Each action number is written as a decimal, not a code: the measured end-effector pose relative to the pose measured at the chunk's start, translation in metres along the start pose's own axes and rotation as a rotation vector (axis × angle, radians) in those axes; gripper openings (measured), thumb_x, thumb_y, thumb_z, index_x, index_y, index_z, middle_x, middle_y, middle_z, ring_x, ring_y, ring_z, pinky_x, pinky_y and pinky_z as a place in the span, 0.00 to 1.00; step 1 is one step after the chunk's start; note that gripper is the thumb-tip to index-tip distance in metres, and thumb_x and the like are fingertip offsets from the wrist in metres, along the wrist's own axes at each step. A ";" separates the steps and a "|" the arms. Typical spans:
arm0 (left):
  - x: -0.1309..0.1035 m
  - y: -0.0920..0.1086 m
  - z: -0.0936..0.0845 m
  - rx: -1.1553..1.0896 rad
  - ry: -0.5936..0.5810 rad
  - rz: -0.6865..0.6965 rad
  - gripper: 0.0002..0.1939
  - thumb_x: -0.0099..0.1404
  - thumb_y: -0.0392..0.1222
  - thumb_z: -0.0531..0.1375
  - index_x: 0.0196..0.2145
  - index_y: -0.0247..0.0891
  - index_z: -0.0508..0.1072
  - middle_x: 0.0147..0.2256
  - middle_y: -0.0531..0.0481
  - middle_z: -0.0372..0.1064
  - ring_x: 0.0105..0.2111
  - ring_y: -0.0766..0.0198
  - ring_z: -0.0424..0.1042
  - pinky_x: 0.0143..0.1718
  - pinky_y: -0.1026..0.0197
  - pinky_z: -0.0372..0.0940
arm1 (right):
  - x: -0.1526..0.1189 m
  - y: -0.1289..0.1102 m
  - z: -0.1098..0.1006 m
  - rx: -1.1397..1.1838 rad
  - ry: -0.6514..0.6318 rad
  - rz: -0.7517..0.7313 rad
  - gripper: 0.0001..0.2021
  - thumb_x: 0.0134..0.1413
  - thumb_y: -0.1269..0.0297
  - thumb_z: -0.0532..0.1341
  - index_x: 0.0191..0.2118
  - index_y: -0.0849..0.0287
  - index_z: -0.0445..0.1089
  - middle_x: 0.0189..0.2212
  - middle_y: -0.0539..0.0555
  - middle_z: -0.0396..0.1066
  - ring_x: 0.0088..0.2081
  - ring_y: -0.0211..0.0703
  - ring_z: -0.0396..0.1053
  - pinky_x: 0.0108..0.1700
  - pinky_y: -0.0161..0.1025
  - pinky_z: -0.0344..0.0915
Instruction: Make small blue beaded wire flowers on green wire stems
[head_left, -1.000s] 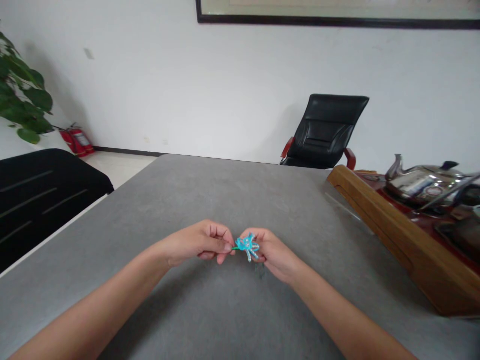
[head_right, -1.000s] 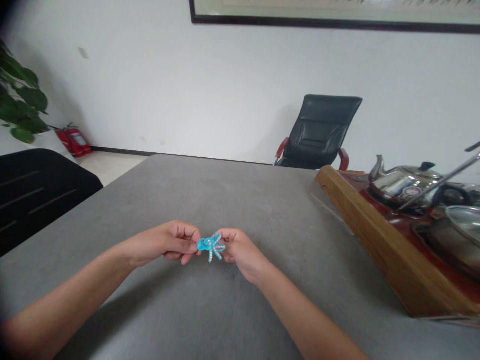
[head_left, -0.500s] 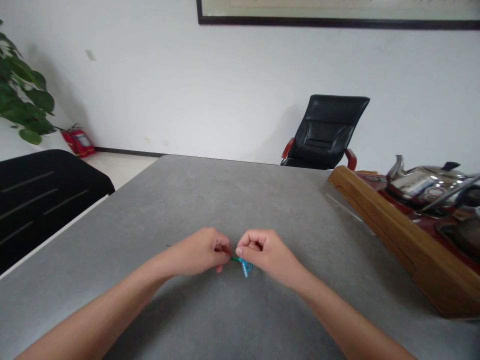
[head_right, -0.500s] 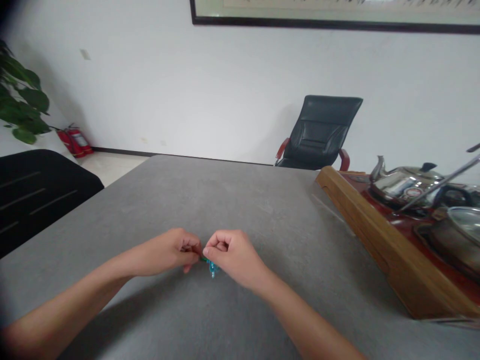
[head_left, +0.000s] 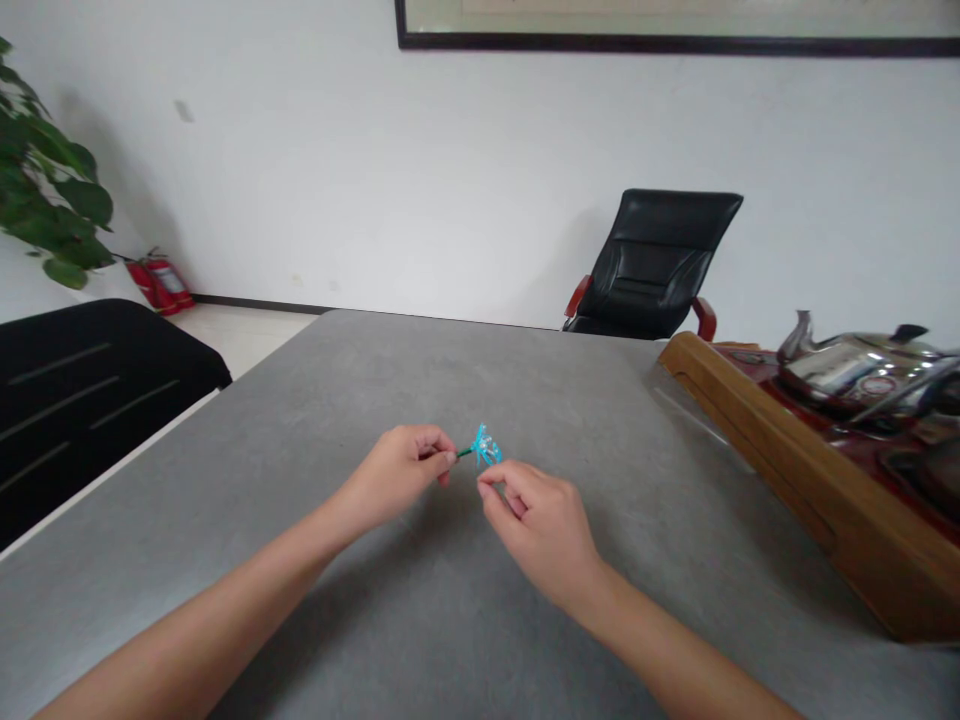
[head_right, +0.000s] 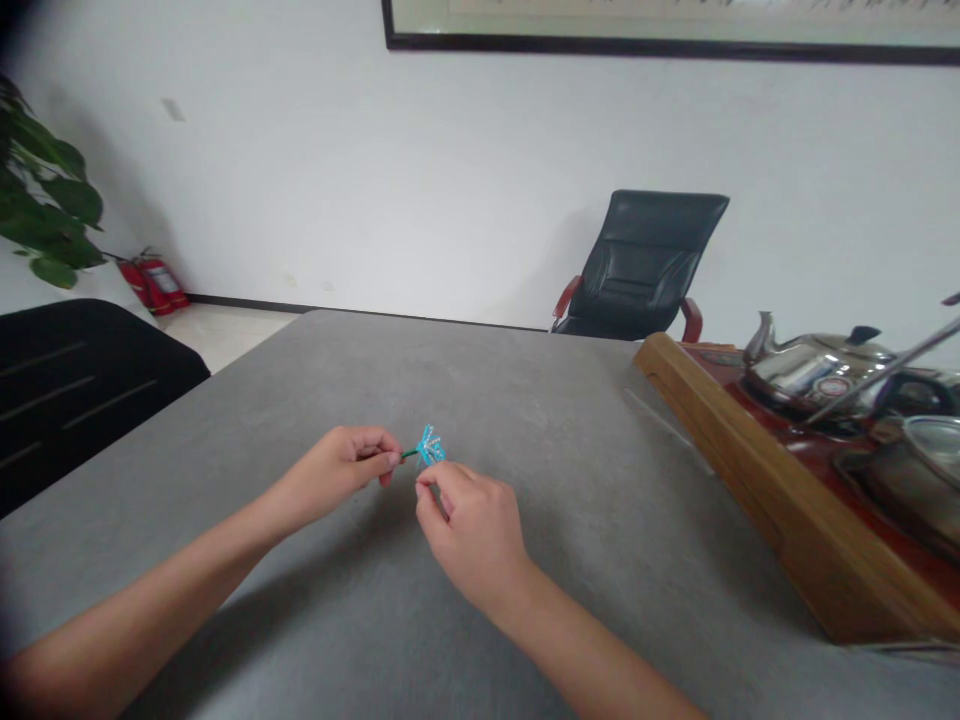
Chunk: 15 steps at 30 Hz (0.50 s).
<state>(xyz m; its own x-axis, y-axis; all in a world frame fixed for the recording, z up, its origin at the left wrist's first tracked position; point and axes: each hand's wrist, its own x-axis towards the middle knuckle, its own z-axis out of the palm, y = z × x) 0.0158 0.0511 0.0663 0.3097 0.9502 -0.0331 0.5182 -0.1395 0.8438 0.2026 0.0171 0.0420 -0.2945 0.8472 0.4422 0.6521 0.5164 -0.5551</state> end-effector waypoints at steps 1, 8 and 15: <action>0.000 0.000 0.000 -0.035 0.002 -0.012 0.09 0.59 0.41 0.54 0.26 0.35 0.70 0.21 0.54 0.67 0.23 0.67 0.63 0.27 0.66 0.55 | -0.001 0.001 0.001 0.006 0.005 0.003 0.05 0.55 0.68 0.58 0.29 0.57 0.69 0.17 0.45 0.57 0.19 0.33 0.55 0.26 0.33 0.49; 0.000 0.004 0.000 -0.292 -0.011 -0.123 0.11 0.58 0.46 0.57 0.28 0.34 0.68 0.21 0.55 0.65 0.16 0.74 0.51 0.18 0.68 0.45 | -0.003 0.004 0.007 0.164 -0.002 0.101 0.07 0.54 0.68 0.57 0.27 0.57 0.70 0.15 0.44 0.52 0.19 0.34 0.53 0.26 0.34 0.48; -0.004 0.010 -0.003 -0.453 -0.148 -0.131 0.12 0.57 0.46 0.60 0.29 0.33 0.68 0.22 0.56 0.64 0.15 0.76 0.48 0.18 0.68 0.40 | 0.006 0.022 0.014 0.615 -0.100 0.412 0.08 0.49 0.61 0.61 0.24 0.59 0.69 0.14 0.42 0.47 0.18 0.33 0.45 0.23 0.34 0.43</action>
<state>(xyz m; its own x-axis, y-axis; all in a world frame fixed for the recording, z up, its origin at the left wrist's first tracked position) 0.0174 0.0468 0.0769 0.3924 0.8973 -0.2023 0.1715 0.1447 0.9745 0.2054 0.0348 0.0227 -0.1915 0.9794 0.0635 0.2238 0.1065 -0.9688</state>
